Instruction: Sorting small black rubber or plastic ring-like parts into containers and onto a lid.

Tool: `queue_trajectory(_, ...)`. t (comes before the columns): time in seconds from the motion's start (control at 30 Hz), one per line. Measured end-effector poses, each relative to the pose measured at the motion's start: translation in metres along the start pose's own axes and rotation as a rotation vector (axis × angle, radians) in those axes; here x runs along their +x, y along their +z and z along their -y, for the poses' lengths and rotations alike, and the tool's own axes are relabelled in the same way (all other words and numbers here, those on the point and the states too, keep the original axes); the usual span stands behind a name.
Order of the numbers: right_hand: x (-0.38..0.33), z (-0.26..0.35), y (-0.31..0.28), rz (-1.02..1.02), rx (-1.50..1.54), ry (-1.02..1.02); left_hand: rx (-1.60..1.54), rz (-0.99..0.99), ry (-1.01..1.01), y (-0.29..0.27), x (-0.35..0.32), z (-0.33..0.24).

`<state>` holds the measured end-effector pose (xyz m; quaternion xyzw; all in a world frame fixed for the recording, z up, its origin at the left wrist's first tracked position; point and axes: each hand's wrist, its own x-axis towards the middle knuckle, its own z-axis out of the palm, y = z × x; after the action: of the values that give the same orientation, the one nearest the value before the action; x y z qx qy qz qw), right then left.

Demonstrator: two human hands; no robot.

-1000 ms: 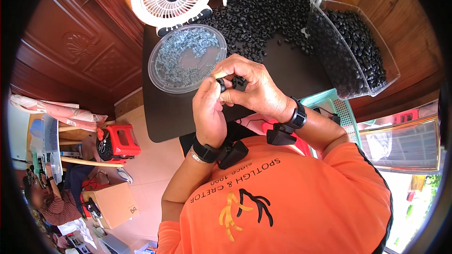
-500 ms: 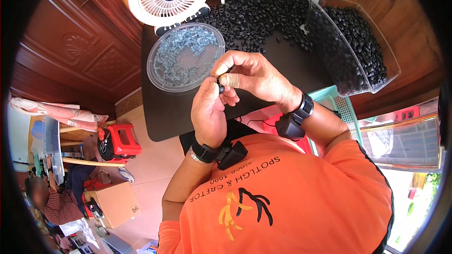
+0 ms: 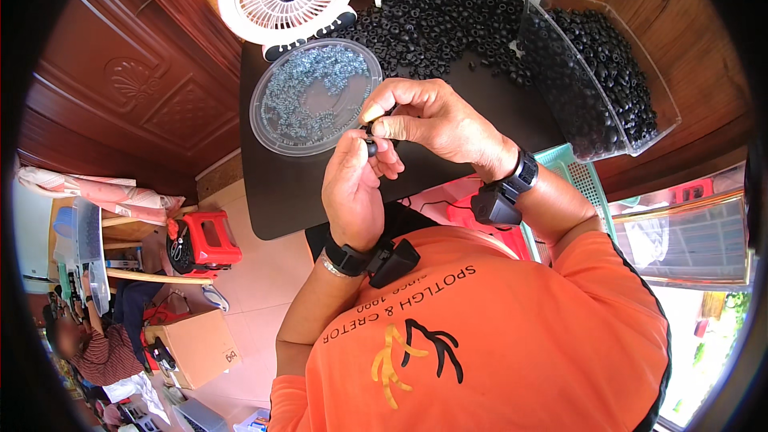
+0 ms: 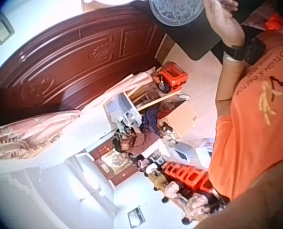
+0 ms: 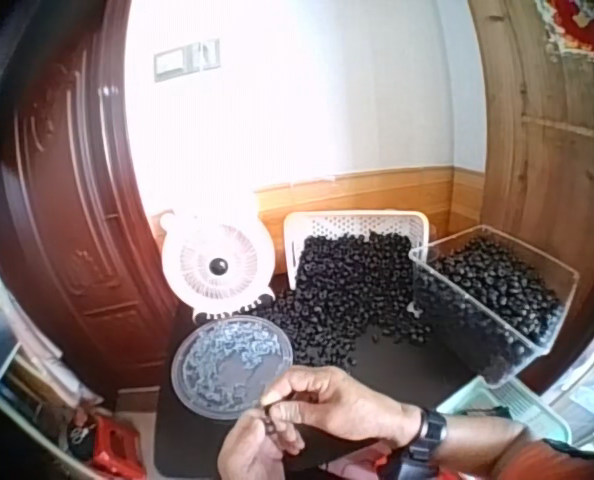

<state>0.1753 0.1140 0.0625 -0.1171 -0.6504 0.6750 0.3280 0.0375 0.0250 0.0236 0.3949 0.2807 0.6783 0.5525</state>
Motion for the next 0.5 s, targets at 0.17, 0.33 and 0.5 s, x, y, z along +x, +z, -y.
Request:
queue_trajectory(0.17,-0.001,-0.001,0.004,-0.06,-0.184,-0.128,0.006,-0.037,-0.018,0.002,0.0,0.0)
queue_trajectory(0.33,-0.002,-0.006,0.004,-0.088,-0.465,-0.32,0.036,-0.067,-0.04,0.0,0.0,0.002)
queue_trajectory(0.5,-0.001,-0.011,0.002,-0.112,-0.566,-0.419,0.054,-0.075,-0.045,0.0,-0.001,0.002)
